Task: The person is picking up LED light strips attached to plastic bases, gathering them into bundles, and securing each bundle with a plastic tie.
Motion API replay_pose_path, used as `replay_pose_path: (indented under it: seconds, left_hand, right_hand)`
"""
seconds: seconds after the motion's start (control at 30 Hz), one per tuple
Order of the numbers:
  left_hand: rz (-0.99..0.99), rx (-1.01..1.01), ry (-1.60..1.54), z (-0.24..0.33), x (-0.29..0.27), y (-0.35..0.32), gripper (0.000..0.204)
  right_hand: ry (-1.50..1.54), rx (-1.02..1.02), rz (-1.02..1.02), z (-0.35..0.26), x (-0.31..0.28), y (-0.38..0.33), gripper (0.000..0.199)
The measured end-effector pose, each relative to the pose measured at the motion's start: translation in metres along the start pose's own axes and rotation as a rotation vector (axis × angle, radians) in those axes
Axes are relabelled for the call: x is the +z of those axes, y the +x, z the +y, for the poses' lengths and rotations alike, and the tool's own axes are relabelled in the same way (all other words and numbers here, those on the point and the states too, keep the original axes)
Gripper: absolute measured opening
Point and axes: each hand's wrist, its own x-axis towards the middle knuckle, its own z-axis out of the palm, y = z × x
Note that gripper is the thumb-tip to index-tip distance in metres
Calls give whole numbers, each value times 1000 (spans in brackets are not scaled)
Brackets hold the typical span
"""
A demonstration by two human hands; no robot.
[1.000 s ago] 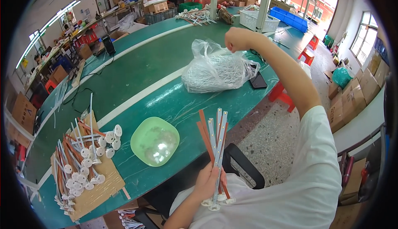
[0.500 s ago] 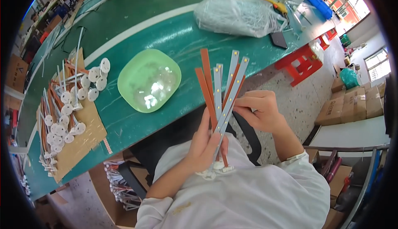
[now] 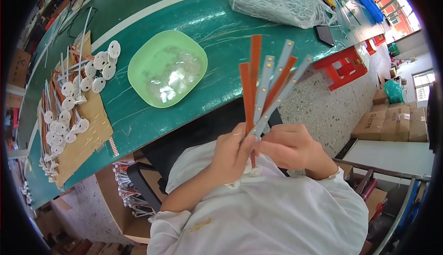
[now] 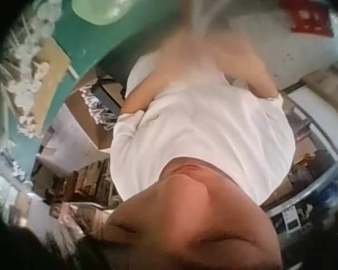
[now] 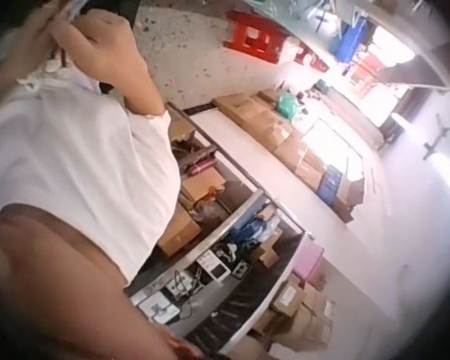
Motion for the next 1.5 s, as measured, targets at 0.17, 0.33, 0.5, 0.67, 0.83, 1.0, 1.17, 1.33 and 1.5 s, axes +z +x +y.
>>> replay_pose_path:
  seconds: [0.17, 0.33, 0.5, 0.67, 0.83, 1.0, 1.17, 1.33, 1.5]
  left_hand:
    - [78, 228, 424, -3, 5, -4, 25]
    - [-11, 172, 364, 12, -7, -4, 34]
    - [-99, 62, 208, -4, -37, 16, 34]
    - [-89, -186, -402, -2, -40, 16, 25]
    - [27, -22, -504, -14, -25, 7, 34]
    - [113, -29, -432, -15, -23, -2, 26]
    - [132, -5, -380, -9, -23, -1, 19]
    - [201, -43, -356, -19, -18, -3, 18]
    - [187, -21, -153, -9, -19, 1, 19]
  right_hand:
    - [-150, -19, -209, -11, -8, 25, 36]
    - [-86, -43, -161, 3, 2, 19, 36]
    - [110, -59, 128, 33, 43, 9, 26]
    - [335, 108, 226, 43, 51, 18, 14]
    - [415, 165, 192, 45, 50, 19, 10]
    - [312, 123, 332, 30, 65, 12, 17]
    - [-88, 80, 235, 11, 48, 24, 20]
    - [-199, 154, 158, -12, 38, 26, 18]
    - [-244, 60, 304, -13, 53, 17, 19]
